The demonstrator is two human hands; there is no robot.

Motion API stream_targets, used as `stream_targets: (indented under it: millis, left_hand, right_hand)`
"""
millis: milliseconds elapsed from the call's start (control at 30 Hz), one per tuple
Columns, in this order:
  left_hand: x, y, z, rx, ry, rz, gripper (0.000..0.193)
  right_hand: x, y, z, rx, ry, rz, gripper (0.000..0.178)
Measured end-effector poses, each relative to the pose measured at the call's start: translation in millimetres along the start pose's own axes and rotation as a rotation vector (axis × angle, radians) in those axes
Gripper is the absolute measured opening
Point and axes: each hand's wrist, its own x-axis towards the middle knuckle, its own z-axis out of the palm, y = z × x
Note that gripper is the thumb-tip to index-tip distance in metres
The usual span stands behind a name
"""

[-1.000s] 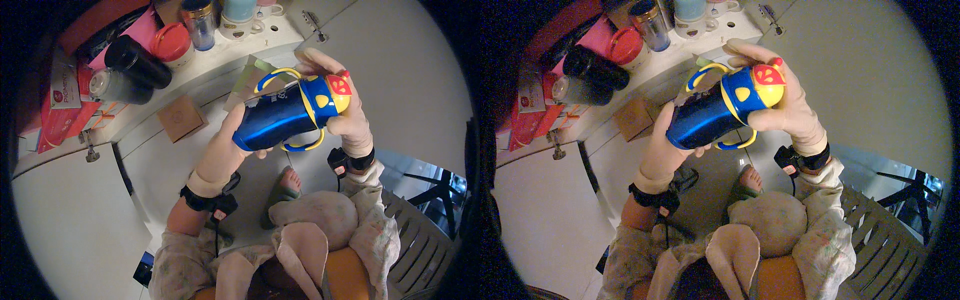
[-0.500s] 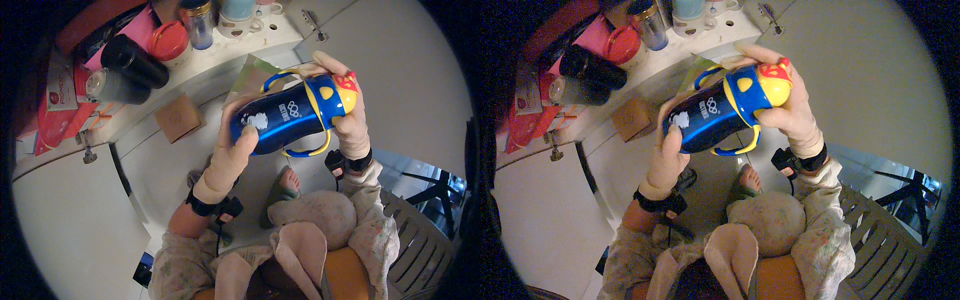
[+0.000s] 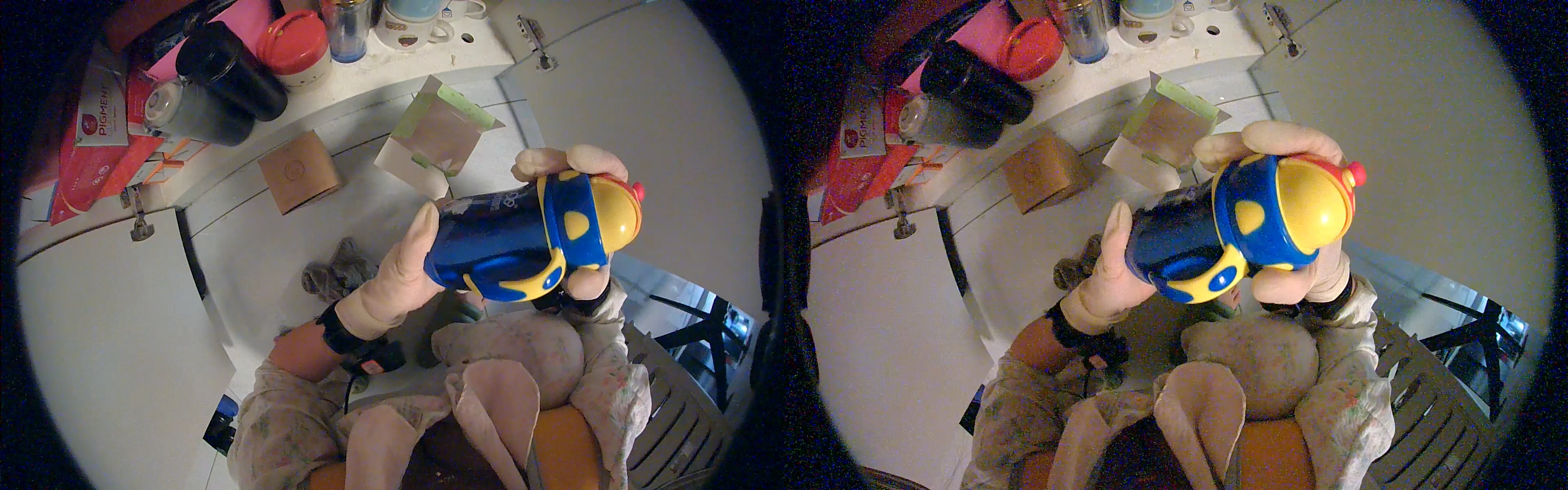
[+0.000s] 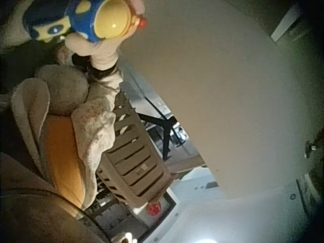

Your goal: The person sits on the floor in front of an open cupboard and organizes items. They wipe a toaster, move a thermos, open a box to remove a cup, unbox a blue tumbler, and wipe a white mug before placing items back on the shelf.

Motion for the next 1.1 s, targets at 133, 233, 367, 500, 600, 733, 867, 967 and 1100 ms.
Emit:
stream_targets:
  millis: [133,233,367,500,600,733,867,967,1100]
  left_hand:
    - [22,19,-29,0.605,0.226,0.207,0.061]
    - [31,34,-38,1.000,0.398,0.346,0.046]
    - [43,50,-31,1.508,0.783,0.585,0.053]
    - [72,51,-46,1.946,0.902,0.525,0.057]
    - [75,53,-71,1.756,0.892,0.504,0.045]
    - [70,46,-81,1.666,1.035,0.430,0.026]
    - [62,37,-76,1.458,1.029,0.397,0.023]
    - [63,30,-82,1.348,0.913,0.396,0.023]
    - [69,24,-98,1.296,0.878,0.456,0.023]
  right_hand:
    - [-1,-6,8,-0.137,0.308,0.147,0.109]
    - [6,-7,4,-0.343,0.438,0.007,0.101]
    - [17,-4,-4,-0.337,0.602,-0.155,0.080]
    - [21,10,1,-0.292,0.600,-0.120,0.074]
    - [29,24,0,-0.278,0.562,-0.055,0.063]
    - [39,46,-10,-0.426,0.667,0.042,0.065]
    - [35,66,-18,-0.505,0.622,0.007,0.074]
    - [29,78,-18,-0.648,0.429,-0.030,0.078]
    - [31,88,-11,-1.167,0.241,0.017,0.073]
